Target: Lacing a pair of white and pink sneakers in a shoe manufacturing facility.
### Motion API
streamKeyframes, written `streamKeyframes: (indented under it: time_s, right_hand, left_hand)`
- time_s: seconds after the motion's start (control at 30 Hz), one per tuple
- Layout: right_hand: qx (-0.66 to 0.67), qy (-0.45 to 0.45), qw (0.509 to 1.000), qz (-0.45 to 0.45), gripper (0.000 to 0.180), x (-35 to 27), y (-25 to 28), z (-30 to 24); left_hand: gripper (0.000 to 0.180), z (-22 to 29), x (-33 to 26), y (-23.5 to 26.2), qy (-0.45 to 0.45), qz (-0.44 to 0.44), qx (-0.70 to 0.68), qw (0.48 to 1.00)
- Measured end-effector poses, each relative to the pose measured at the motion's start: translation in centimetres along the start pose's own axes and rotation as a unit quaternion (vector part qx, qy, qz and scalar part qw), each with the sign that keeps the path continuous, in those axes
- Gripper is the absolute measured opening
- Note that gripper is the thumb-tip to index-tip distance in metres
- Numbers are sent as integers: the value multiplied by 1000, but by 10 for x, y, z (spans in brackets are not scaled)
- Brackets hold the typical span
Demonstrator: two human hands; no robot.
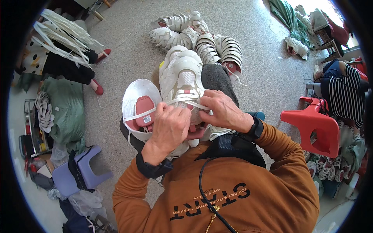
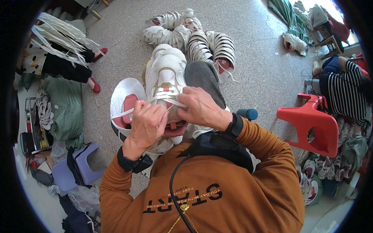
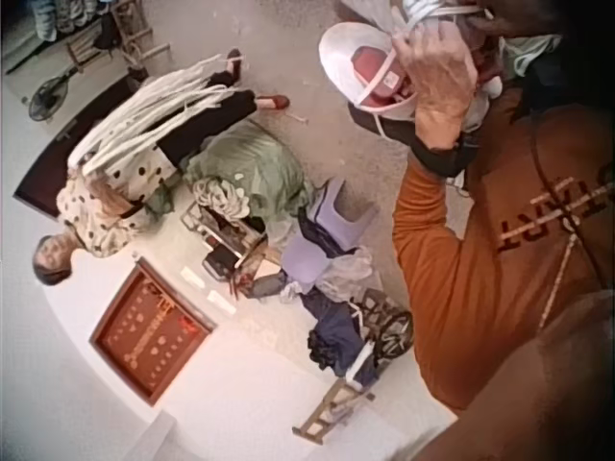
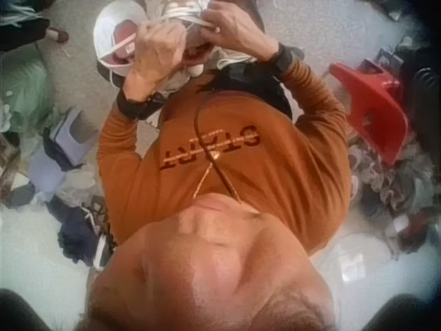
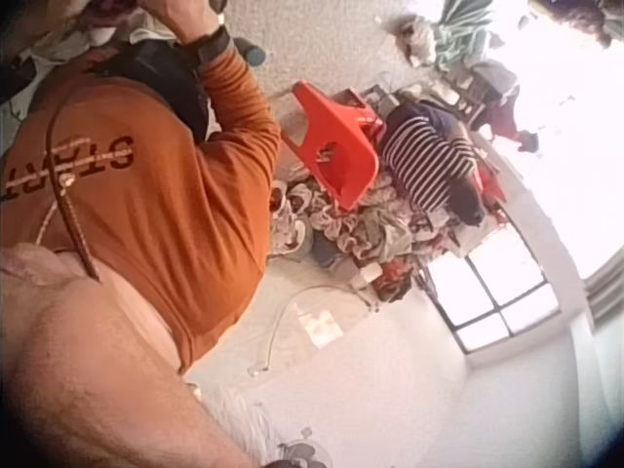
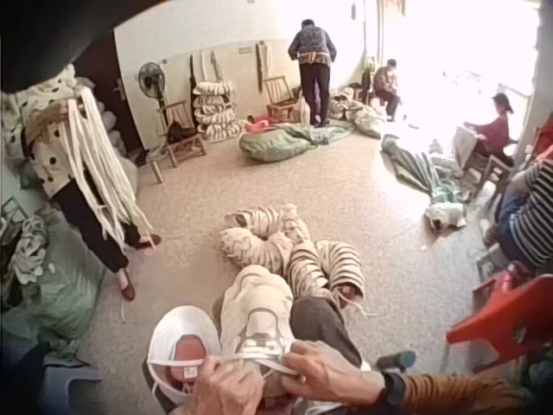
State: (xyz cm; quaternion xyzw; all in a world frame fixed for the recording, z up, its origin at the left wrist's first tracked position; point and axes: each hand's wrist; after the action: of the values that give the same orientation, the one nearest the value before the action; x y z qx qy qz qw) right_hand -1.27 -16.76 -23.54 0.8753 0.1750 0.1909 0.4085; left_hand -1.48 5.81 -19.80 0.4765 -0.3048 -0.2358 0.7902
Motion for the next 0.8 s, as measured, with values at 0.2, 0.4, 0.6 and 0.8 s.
streamKeyframes:
  time_s: [0.2, 0.4, 0.6, 0.8]
  right_hand:
    - [53, -55, 996, 52, 14, -10, -5, 15]
    - [114, -38, 992, 48, 27, -11, -15, 5]
    - [88, -32, 994, 54, 28, -17, -13, 2]
    - [79, -25, 995, 58, 32, -21, -13, 0]
  left_hand:
    - [17, -7, -97, 61, 104, -107, -72, 986]
    - [24, 7, -173, 81, 251, -229, -161, 927]
    - [28, 5, -62, 58, 151, -76, -134, 977]
    - [24, -11, 17, -13, 30, -7, 77, 997]
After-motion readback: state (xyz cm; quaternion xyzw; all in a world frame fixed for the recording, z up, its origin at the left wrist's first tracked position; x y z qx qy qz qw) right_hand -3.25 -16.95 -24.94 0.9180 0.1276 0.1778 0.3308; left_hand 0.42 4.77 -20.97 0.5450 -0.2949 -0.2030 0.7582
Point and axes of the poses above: each hand's wrist, its own x-axis towards the middle knuckle, its own y-axis out of the back of the hand, z = x × y, and after that the axes turned 7 degrees about -x, right-handed
